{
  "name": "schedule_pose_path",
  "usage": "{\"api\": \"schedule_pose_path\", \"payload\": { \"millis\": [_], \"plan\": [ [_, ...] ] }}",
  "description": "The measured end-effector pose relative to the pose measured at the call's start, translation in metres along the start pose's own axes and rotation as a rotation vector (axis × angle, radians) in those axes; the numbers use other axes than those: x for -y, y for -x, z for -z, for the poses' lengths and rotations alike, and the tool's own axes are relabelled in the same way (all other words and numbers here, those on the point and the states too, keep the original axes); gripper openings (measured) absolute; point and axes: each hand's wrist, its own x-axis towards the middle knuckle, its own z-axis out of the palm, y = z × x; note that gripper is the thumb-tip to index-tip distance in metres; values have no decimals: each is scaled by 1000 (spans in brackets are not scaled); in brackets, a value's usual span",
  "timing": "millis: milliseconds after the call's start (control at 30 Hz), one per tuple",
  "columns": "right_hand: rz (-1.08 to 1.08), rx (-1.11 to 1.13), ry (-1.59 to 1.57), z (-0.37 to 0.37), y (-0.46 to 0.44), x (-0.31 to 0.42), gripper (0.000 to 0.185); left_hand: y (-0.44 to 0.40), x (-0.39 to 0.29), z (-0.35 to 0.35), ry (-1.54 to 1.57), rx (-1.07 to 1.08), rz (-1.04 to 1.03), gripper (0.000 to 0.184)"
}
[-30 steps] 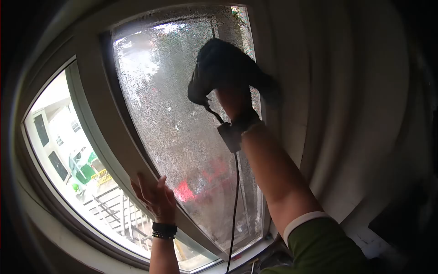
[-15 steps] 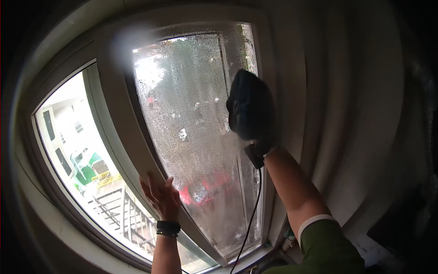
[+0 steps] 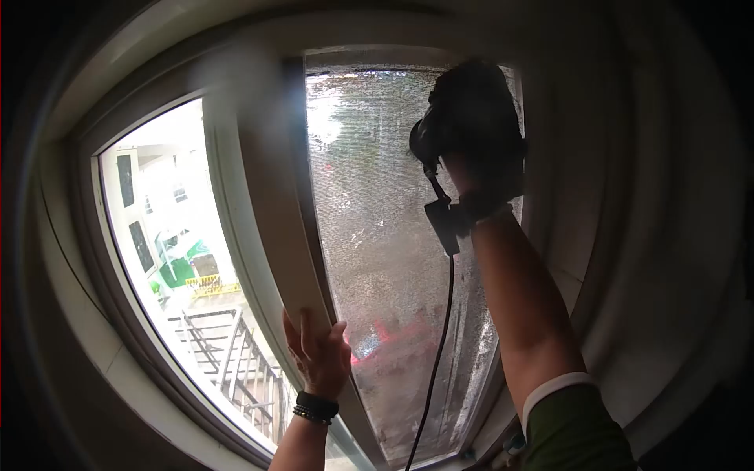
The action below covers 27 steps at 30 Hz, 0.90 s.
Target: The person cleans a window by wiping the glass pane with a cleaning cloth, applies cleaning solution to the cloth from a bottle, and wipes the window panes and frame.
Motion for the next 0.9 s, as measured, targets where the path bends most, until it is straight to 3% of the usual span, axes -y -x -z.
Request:
{"api": "schedule_pose_path", "payload": {
  "millis": [367,700,900],
  "plan": [
    [145,48,-151,-29,2,84,44,1,3,0,39,-17,-14,43],
    [177,115,-97,-35,13,81,46,-2,2,6,63,-5,-27,37],
    [365,417,-103,-7,84,89,47,-1,3,6,76,-15,-30,35]
  ]
}}
